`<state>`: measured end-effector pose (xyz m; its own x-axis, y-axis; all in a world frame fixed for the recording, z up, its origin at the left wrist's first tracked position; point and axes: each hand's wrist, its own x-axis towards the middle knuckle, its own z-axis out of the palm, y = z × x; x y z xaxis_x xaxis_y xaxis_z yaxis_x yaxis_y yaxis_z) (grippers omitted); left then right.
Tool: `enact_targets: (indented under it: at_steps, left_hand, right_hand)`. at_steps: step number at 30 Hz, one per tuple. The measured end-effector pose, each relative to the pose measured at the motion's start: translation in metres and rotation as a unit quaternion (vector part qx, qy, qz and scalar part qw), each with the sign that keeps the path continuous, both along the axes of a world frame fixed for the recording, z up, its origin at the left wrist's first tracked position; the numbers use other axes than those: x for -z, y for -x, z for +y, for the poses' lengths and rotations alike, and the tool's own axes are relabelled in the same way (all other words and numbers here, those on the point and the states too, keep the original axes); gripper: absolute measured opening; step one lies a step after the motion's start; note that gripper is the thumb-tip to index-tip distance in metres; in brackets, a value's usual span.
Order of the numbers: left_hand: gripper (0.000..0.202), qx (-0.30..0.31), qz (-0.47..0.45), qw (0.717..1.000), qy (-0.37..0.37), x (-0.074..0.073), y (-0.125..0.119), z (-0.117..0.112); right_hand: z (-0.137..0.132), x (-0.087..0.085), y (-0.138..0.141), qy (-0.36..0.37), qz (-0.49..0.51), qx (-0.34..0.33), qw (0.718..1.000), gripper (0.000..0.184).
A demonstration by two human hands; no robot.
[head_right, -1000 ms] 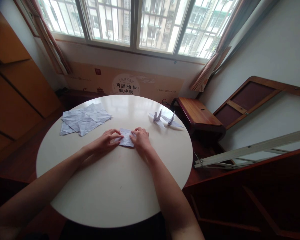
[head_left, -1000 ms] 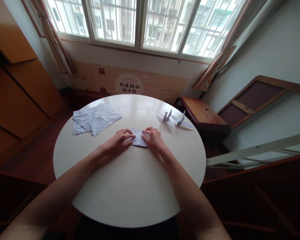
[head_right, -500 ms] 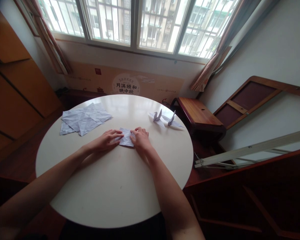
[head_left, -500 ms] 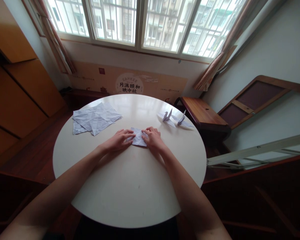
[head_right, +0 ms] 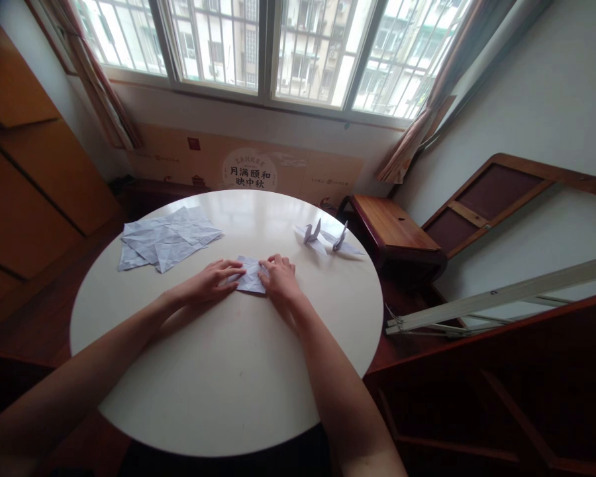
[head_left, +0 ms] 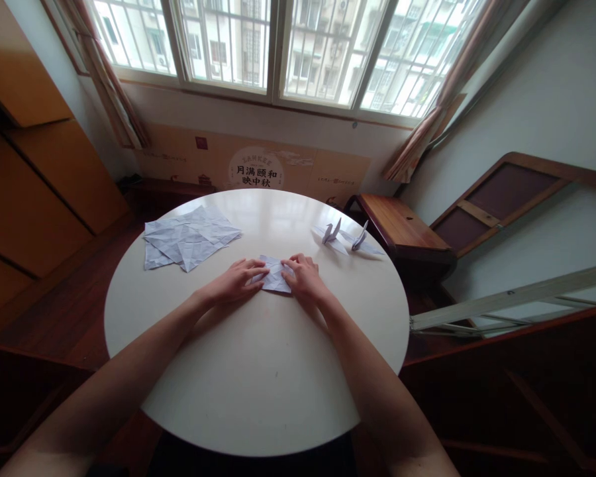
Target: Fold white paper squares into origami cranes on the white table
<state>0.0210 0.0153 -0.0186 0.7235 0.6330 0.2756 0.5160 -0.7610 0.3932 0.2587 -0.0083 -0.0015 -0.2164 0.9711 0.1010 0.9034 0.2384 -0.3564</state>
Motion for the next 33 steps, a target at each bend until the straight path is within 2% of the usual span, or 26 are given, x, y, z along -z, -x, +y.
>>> enact_targets:
  at_steps: [25, 33]
  left_hand:
    - [0.04, 0.002, 0.021, 1.0, -0.005, 0.0036, 0.0013, 0.003]
    - [0.04, 0.001, 0.014, 1.0, 0.004, -0.0005, 0.0006, 0.0]
  right_hand:
    - [0.0005, -0.0005, 0.0004, 0.005, -0.009, 0.003, 1.0, 0.04]
    - [0.0008, -0.0003, 0.0002, 0.005, -0.02, 0.006, 1.0, 0.039]
